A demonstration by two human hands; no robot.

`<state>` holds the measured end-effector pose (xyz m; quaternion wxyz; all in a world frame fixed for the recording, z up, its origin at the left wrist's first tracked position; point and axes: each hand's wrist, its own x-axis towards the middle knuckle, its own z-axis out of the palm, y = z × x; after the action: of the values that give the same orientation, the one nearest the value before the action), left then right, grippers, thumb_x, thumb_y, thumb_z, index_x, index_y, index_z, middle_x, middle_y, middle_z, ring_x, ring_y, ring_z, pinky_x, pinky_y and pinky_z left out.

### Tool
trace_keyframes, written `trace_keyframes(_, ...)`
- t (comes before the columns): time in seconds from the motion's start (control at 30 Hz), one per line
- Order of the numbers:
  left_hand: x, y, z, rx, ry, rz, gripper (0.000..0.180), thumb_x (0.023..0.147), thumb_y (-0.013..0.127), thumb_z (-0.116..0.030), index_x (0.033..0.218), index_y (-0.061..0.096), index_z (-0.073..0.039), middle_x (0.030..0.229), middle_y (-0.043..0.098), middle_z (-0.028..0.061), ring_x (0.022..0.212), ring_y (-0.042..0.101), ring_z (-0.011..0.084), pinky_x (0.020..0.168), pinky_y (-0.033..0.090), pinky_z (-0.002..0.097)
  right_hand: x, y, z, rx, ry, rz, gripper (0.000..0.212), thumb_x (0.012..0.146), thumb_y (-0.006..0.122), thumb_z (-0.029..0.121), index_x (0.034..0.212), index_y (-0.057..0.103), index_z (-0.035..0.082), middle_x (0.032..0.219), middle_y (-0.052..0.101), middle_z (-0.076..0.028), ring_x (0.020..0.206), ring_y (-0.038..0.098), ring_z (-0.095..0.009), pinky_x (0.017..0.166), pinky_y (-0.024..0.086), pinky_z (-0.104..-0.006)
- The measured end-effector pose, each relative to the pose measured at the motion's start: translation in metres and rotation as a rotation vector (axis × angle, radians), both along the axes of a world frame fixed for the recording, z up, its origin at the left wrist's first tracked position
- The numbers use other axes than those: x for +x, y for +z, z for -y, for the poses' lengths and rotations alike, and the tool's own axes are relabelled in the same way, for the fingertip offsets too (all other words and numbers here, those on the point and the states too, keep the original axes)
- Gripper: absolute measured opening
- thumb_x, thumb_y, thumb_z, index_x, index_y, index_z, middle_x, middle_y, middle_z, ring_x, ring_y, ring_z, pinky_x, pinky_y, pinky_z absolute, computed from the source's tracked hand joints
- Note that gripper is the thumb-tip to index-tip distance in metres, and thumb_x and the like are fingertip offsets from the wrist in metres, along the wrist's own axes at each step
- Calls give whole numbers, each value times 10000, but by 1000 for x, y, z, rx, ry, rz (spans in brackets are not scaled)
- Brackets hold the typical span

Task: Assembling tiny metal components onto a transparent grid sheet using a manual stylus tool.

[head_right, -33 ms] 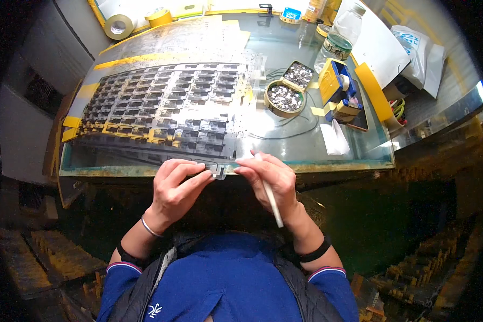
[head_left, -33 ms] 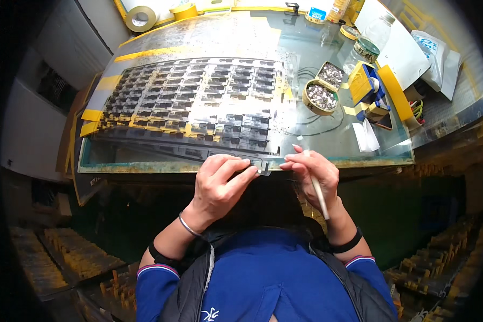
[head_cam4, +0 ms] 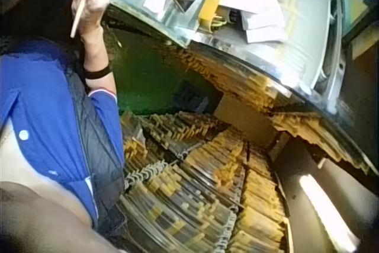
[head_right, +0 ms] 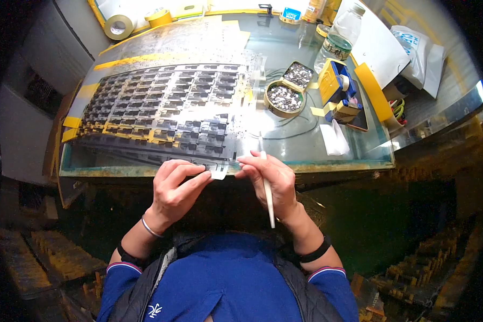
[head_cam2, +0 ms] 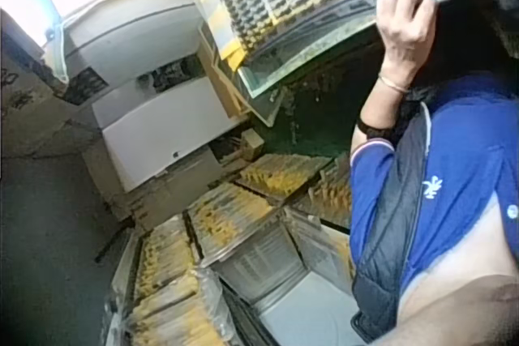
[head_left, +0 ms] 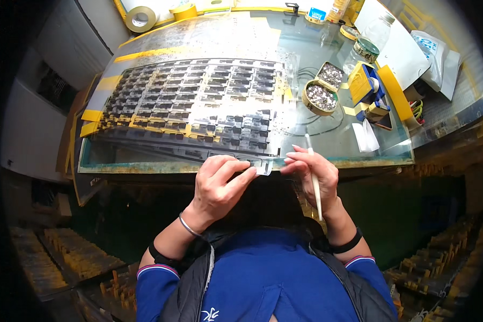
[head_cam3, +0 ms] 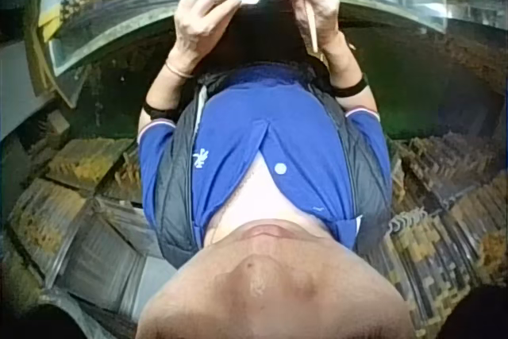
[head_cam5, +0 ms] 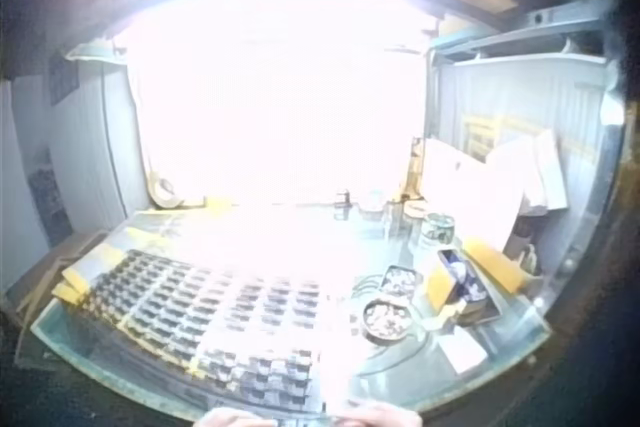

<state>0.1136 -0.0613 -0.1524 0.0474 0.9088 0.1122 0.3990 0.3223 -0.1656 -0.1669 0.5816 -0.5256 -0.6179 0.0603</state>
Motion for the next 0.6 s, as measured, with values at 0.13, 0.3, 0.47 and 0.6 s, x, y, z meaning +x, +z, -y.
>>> trace_keyframes(0.13, 2, 5, 1, 45, -17, 40, 256, 667, 809, -15, 904, 733, -75, 871, 663, 42, 749, 613, 217, 632, 494, 318, -9, 6, 0, -189, 17, -98, 120, 893, 691, 40, 1008, 672, 7, 849, 716, -94, 738, 723, -170, 993, 490, -382)
trace_keyframes(0.3, 9, 3, -2, 37, -92, 79, 257, 675, 790, 15, 915, 721, -46, 856, 657, 60, 695, 604, 212, 587, 489, 304, -25, 15, -11, -232, -65, -129, 172, 794, 774, 70, 945, 698, 43, 745, 701, -111, 680, 673, -232, 713, 520, -337)
trace_keyframes(0.47, 10, 4, -5, 15, -132, 64, 253, 698, 767, 28, 936, 699, -21, 843, 649, 74, 684, 604, 213, 587, 495, 311, -25, 13, -15, -218, -104, -158, 153, 801, 768, 71, 937, 705, 43, 761, 703, -105, 699, 682, -224, 672, 514, -325)
trace_keyframes(0.6, 13, 8, -8, 29, -173, -18, 219, 724, 745, 30, 923, 659, -1, 829, 626, 80, 682, 605, 225, 587, 498, 325, -24, 15, -15, -234, -104, -160, 157, 802, 768, 76, 941, 703, 45, 763, 700, -105, 708, 681, -227, 674, 513, -328)
